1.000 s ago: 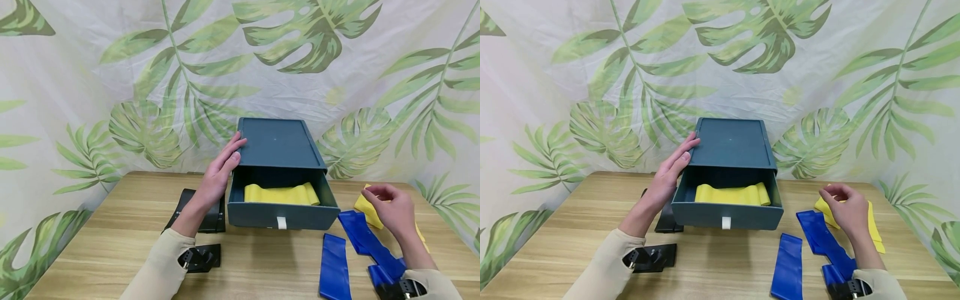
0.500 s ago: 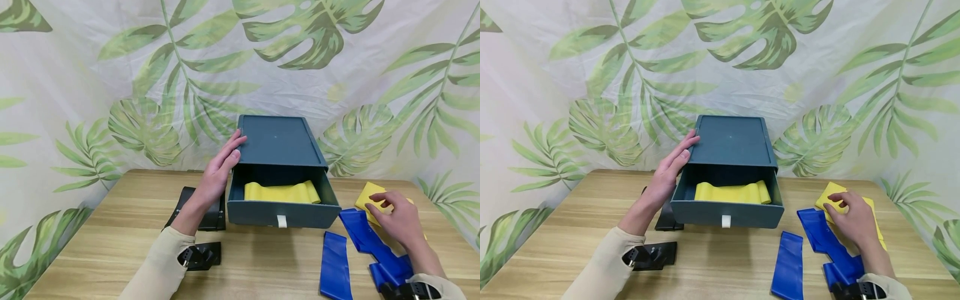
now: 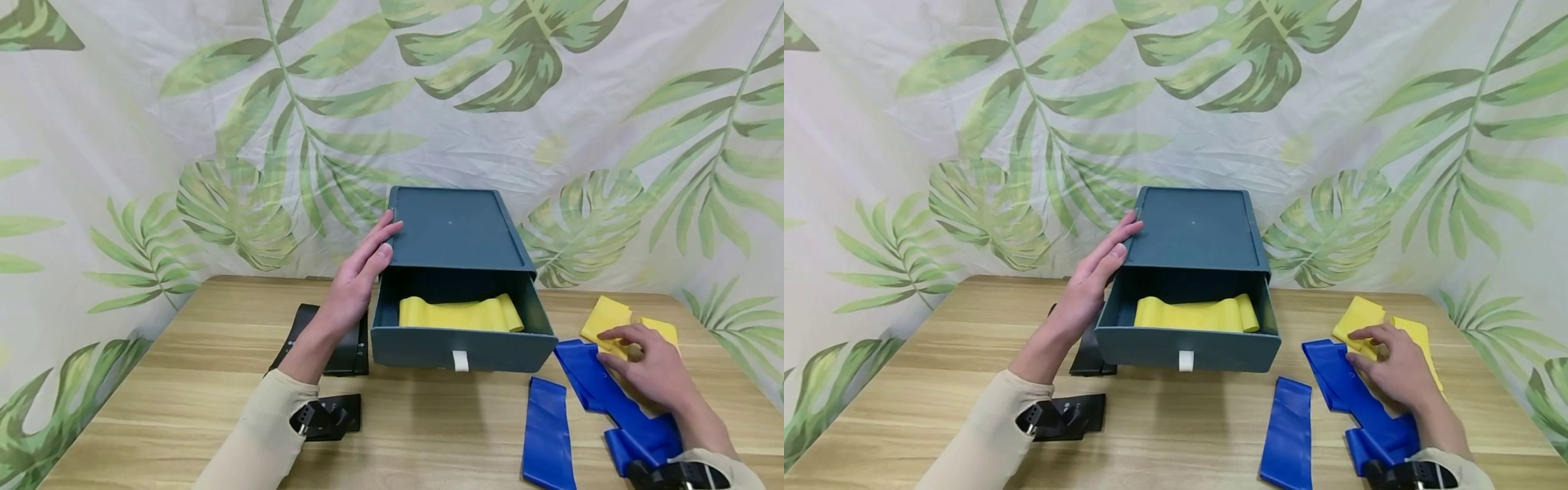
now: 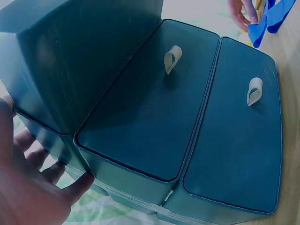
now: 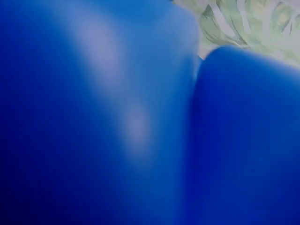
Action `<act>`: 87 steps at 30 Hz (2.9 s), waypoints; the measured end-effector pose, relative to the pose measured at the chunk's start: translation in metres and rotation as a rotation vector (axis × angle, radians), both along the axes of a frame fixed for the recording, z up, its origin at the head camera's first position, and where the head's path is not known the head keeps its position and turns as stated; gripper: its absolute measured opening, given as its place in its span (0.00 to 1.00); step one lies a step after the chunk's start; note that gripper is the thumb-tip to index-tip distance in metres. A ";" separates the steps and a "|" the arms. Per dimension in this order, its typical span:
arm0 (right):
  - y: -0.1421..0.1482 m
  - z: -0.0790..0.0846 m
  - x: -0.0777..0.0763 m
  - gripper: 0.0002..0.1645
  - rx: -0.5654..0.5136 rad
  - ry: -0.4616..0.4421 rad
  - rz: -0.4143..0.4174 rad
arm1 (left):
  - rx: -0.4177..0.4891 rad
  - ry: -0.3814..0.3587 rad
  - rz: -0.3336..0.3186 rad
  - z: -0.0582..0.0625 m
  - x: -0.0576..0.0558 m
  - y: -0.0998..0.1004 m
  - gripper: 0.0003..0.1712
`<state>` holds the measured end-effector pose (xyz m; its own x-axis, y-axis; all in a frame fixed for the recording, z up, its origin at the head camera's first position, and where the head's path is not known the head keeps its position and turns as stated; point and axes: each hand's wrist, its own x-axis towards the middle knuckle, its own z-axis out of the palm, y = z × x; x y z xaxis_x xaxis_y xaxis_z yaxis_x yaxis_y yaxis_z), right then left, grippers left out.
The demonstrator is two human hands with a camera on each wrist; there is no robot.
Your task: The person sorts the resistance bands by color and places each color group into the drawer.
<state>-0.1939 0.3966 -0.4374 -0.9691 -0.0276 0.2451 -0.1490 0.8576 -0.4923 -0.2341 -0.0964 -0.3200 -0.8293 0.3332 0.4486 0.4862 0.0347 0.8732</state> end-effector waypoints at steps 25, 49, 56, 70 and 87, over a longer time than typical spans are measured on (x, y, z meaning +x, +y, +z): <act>0.012 -0.005 0.002 0.28 0.047 -0.012 0.026 | -0.007 0.000 0.006 0.001 -0.001 0.000 0.28; -0.013 0.032 -0.001 0.15 -0.032 0.157 -0.103 | 0.002 0.000 0.001 0.000 -0.001 0.001 0.28; -0.025 0.057 -0.004 0.21 -0.117 0.135 -0.105 | 0.005 -0.002 -0.001 0.001 -0.001 0.000 0.29; -0.048 0.122 -0.009 0.11 -0.339 0.167 0.005 | -0.009 0.005 0.002 0.001 0.001 0.000 0.28; -0.083 0.189 0.003 0.10 -0.358 0.331 0.007 | 0.001 0.009 -0.006 -0.001 -0.002 0.004 0.28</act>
